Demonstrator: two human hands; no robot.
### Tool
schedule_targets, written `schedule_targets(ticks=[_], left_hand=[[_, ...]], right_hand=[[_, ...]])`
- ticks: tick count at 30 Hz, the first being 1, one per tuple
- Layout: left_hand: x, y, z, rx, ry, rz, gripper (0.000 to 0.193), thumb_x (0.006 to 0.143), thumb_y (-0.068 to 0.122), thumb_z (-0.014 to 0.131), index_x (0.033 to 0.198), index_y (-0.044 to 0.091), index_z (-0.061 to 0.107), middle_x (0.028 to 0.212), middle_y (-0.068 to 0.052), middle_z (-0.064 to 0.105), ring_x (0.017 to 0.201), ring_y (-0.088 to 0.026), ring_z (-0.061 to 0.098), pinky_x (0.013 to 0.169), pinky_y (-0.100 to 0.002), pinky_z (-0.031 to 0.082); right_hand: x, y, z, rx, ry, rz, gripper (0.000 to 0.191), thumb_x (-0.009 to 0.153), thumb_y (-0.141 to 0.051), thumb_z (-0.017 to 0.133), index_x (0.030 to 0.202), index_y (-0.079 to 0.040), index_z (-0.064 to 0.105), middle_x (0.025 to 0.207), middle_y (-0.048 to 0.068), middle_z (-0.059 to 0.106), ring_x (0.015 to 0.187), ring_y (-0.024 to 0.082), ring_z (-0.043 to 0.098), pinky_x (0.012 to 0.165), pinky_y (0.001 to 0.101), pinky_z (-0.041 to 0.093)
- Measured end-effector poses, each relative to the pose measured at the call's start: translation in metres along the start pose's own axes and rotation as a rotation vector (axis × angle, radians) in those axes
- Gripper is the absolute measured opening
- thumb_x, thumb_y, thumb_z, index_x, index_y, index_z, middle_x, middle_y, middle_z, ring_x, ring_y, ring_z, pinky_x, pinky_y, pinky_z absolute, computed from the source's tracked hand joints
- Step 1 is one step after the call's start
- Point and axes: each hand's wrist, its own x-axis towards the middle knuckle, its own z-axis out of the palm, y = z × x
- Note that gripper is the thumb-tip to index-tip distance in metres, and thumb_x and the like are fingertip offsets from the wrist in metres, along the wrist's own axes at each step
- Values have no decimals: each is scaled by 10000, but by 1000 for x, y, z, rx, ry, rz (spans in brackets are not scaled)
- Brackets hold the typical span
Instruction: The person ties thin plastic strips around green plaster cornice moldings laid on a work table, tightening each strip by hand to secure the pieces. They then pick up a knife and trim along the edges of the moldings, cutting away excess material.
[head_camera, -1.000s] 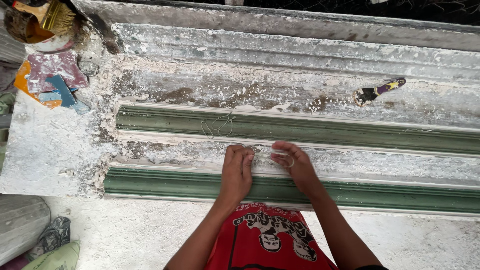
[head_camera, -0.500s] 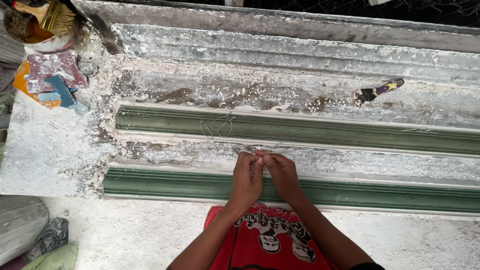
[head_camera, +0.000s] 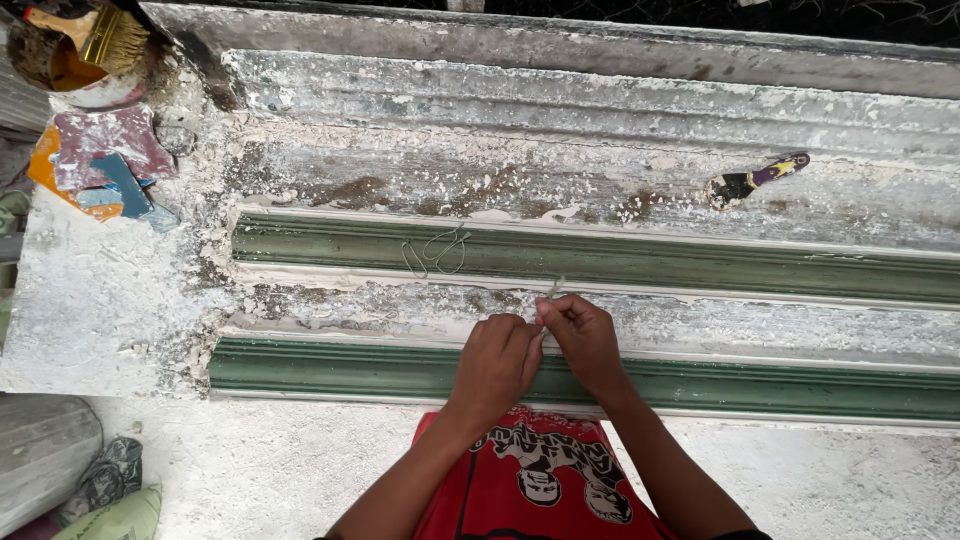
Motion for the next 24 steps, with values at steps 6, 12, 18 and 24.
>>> schedule_targets(ticks=[6, 12, 18, 24], left_hand=[[11, -6, -28, 177, -98, 418, 249, 883, 61, 721, 1122, 5, 679, 1164, -110, 658, 1151, -260, 649, 1006, -388, 535], [15, -4, -34, 217, -158, 742, 105, 906, 129, 731, 969, 121, 646, 1123, -43, 649, 1135, -193, 650, 997, -350, 548], [4, -1, -23, 126, -211, 683, 131, 883, 148, 757, 981, 175, 674, 1072, 9, 638, 1053, -155, 645, 766, -301, 494], [-2, -2, -13, -37, -154, 453, 147, 871, 123, 771, 998, 152, 702, 1131, -29, 644, 1009, -194, 682, 734, -340, 585]], right_hand=[[4, -22, -24, -227, -247, 219, 168, 984, -161, 691, 922, -15, 745, 726, 20, 664, 628, 67, 531, 570, 250, 430], [-3, -36, -38, -373, -643, 287, 135, 938, -143, 719, 870, -30, 747, 704, -11, 716, 628, 38, 604, 591, 255, 517], [-9, -41, -47, -357, -743, 362, 133, 947, -144, 685, 937, -36, 762, 743, -31, 722, 681, 16, 570, 610, 259, 501], [-10, -39, -53, -348, -646, 345, 175, 997, -170, 651, 976, -42, 769, 705, -19, 655, 637, 41, 504, 566, 263, 423]])
